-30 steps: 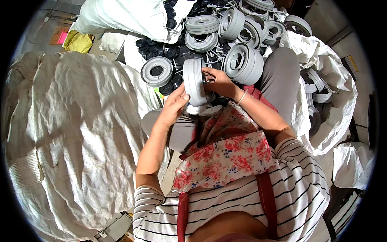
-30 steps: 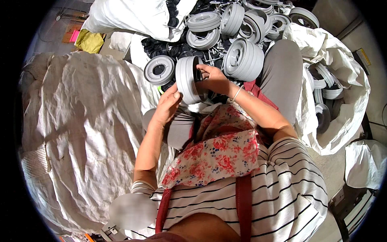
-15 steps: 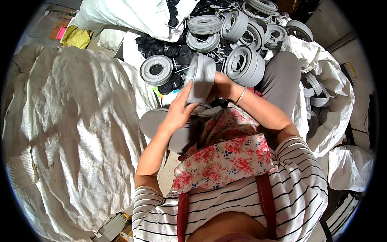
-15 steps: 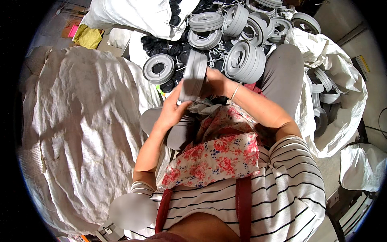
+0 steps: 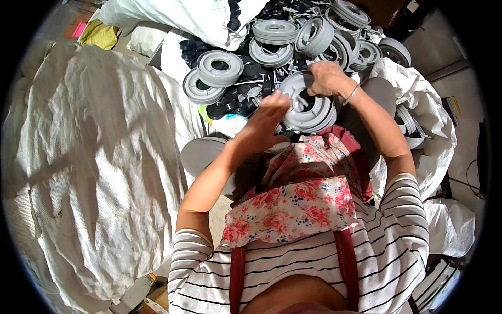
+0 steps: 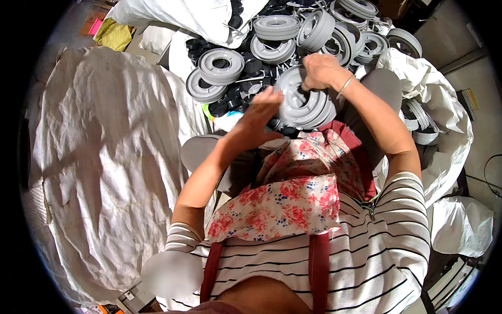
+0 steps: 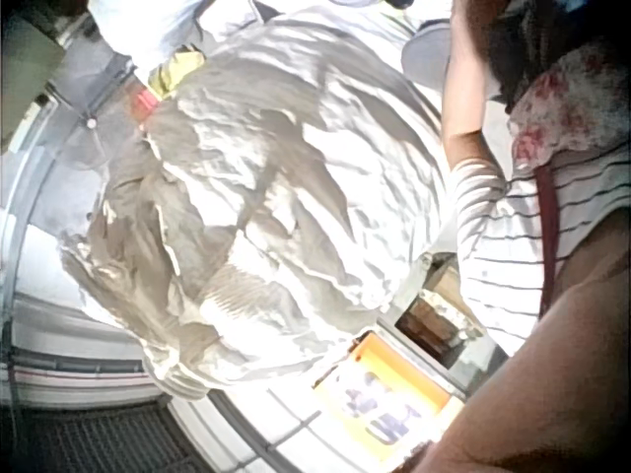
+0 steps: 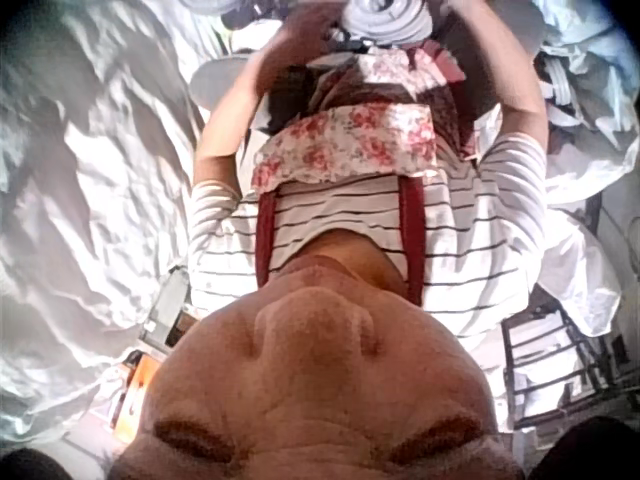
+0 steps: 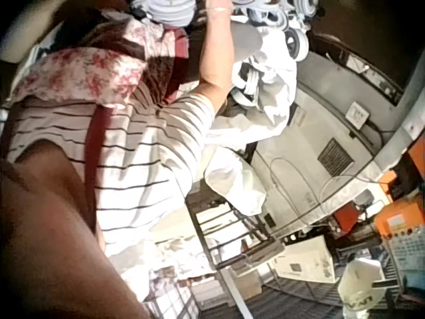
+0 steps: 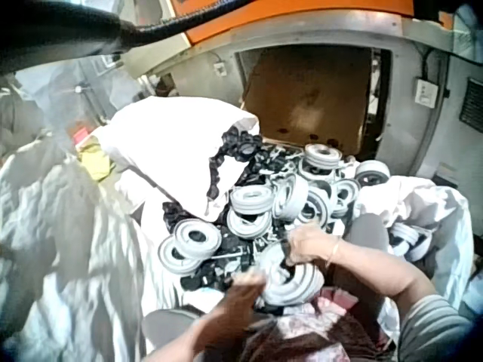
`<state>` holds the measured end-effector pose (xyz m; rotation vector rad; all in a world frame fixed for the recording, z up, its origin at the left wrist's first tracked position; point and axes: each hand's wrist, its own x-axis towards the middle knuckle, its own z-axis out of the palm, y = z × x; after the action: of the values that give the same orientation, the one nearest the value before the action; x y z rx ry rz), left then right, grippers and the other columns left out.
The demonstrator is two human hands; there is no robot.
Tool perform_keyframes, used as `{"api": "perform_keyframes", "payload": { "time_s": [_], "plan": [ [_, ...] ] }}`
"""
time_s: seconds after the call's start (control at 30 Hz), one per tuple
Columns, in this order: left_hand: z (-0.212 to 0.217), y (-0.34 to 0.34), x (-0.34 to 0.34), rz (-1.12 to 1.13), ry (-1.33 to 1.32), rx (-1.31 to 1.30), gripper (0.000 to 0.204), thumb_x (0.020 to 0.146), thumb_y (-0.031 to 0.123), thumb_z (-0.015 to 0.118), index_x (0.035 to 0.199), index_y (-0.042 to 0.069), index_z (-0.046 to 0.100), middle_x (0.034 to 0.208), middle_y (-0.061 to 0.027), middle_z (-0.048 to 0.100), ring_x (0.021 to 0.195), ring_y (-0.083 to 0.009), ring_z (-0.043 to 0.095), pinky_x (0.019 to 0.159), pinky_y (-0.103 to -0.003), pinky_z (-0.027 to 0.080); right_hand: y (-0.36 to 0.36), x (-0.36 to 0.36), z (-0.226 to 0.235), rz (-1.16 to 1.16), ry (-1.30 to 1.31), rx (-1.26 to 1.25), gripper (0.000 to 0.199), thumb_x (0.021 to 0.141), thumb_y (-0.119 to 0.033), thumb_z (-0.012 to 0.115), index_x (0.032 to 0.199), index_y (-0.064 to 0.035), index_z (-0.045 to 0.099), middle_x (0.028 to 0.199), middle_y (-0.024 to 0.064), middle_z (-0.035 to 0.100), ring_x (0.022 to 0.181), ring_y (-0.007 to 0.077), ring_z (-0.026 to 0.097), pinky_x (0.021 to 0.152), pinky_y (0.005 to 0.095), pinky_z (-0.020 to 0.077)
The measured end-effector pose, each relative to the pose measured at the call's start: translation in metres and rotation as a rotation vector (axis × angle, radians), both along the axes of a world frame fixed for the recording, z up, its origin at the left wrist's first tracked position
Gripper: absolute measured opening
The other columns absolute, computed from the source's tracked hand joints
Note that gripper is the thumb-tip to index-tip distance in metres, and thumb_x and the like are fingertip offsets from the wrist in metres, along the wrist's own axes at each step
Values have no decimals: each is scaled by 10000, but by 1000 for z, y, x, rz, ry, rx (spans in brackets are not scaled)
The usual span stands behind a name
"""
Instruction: The person sits on the floor and repeatedly picks up white plastic rings and black plastic caps. They insert the black caps into the center of the white rings and then place the assembled units into a large white sack. The person continues this repetitive assembly process throughout the video.
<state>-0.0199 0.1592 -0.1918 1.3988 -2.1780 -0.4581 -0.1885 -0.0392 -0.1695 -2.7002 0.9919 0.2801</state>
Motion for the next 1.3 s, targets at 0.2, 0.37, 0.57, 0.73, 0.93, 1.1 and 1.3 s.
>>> {"api": "perform_keyframes", "payload": {
  "time_s": [0.2,0.37,0.57,0.73,0.93,1.1,1.3],
  "plan": [
    [3,13,1,155,133,143,597,650,221,797,1132,-32,551,1122,-191,579,1151,-312,504,984,-396,387,-6,36,-8,-322,-418,748,432,730,-373,727,756,50,641,692,186,637,708,269,655,674,371,521],
    [8,29,18,743,700,404,547,669,214,811,1105,-5,563,952,-93,648,849,-155,608,778,-298,491,-20,78,-89,36,-420,359,484,737,-333,730,1087,-14,633,1027,216,639,966,318,619,869,371,477],
    [20,42,33,710,936,325,370,712,135,772,1021,18,605,923,-39,648,818,-94,588,779,-276,484,-4,110,-153,192,-203,197,293,736,-125,603,1001,-10,658,1093,256,578,1006,381,583,894,408,471],
    [14,46,42,763,1536,271,281,895,181,613,1054,-50,626,973,-118,661,935,-202,626,853,-338,499,8,85,-88,-105,-497,196,353,685,-280,785,826,16,654,1049,271,596,969,381,597,879,395,477],
    [5,25,23,659,1739,373,409,933,232,554,1211,-59,479,1145,-180,602,1063,-254,594,980,-398,457,65,50,-39,-32,-1127,562,349,702,-243,789,866,26,638,1324,257,489,1190,292,527,979,340,420],
    [10,29,9,654,1562,339,405,908,219,604,1206,-37,504,1133,-124,604,1014,-211,602,927,-358,473,86,48,-21,60,-863,323,694,633,-193,746,1230,46,486,1110,225,540,1081,373,506,958,376,402],
    [16,38,17,686,1455,459,425,869,215,665,1180,-46,539,1094,-109,621,965,-176,607,872,-330,487,94,49,-38,295,-1039,125,564,600,-119,731,1097,22,505,1003,205,535,995,371,538,845,398,459]
  ]
}}
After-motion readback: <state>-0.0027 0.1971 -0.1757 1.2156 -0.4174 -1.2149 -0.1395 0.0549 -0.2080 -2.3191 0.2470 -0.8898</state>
